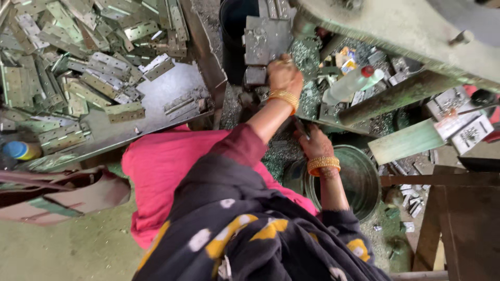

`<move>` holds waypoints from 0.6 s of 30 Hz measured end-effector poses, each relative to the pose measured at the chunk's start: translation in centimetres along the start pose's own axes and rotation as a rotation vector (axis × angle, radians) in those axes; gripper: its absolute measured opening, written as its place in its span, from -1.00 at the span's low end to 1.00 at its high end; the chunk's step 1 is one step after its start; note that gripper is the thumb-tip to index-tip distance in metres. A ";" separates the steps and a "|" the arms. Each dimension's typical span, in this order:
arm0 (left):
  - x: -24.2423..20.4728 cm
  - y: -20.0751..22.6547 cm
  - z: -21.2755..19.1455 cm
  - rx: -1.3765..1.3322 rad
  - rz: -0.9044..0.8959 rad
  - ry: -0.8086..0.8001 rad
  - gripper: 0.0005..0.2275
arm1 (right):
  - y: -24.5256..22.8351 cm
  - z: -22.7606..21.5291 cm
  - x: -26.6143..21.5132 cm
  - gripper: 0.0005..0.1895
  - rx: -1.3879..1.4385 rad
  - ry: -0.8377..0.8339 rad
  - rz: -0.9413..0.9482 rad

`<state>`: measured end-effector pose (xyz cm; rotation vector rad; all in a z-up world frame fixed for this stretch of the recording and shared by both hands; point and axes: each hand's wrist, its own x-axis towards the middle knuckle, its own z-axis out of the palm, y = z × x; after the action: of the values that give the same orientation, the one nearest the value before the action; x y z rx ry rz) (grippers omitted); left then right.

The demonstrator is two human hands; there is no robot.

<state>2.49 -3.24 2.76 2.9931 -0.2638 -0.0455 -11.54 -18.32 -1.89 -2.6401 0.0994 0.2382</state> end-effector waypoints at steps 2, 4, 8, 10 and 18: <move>-1.4 -1.5 0.5 -0.048 -0.057 0.081 -0.79 | 0.5 0.1 0.4 -0.44 -0.020 0.006 -0.057; -3.7 -3.3 1.8 0.083 -0.006 0.362 -0.73 | 0.9 0.6 0.5 -0.41 -0.012 0.010 -0.136; -5.2 -3.8 2.4 -0.003 0.065 0.398 -0.70 | 1.2 0.6 1.0 -0.42 -0.056 -0.073 -0.073; -4.2 -2.9 1.4 0.008 0.010 0.131 -0.75 | 1.2 0.4 0.7 -0.46 -0.055 -0.046 -0.078; -5.0 -2.1 -0.8 0.197 0.012 0.239 -0.71 | 0.3 0.1 0.4 -0.47 -0.032 -0.066 -0.021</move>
<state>-2.01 -0.25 3.31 3.1487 -0.2736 0.3576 -11.20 -18.56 -2.18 -2.6608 0.0459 0.3218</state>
